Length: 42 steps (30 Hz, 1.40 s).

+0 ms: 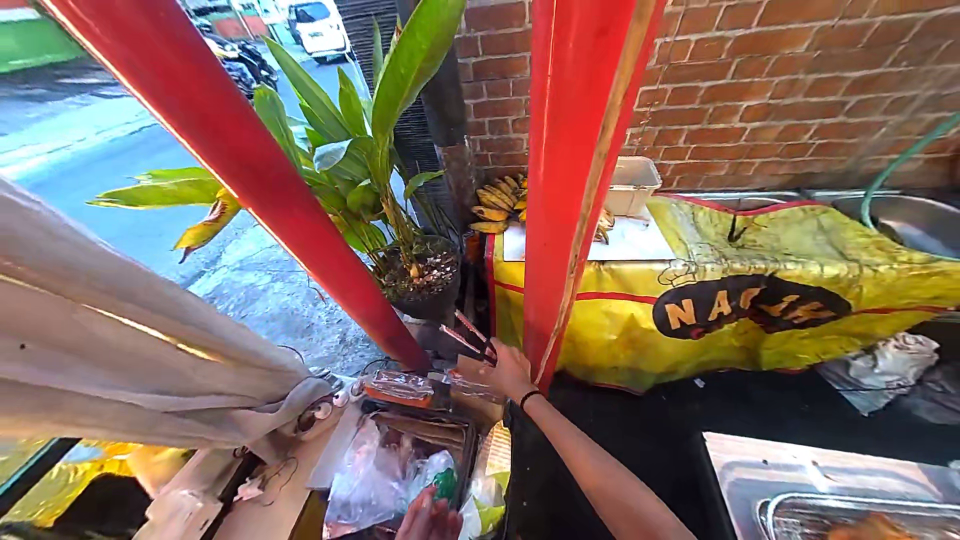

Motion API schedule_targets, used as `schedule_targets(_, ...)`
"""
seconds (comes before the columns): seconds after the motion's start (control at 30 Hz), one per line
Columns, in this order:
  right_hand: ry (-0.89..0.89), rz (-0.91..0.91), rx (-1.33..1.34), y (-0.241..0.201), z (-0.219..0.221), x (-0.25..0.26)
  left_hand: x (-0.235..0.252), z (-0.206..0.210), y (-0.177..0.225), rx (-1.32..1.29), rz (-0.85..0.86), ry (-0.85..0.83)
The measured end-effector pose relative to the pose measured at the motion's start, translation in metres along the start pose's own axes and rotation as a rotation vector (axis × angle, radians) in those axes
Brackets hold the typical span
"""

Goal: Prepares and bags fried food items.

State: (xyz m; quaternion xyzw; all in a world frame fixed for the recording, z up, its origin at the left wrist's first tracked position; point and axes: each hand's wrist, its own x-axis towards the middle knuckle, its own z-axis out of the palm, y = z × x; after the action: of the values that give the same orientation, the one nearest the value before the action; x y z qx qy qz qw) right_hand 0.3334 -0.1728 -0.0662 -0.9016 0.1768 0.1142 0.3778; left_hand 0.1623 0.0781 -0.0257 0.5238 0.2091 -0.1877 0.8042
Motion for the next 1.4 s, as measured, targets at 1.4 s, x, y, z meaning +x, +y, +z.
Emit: schedule_targets(1.4,1.148,-0.01,1.207,0.105,0.027,-0.499,-0.026,0.118,-0.052,0.44,-0.123,-1.218)
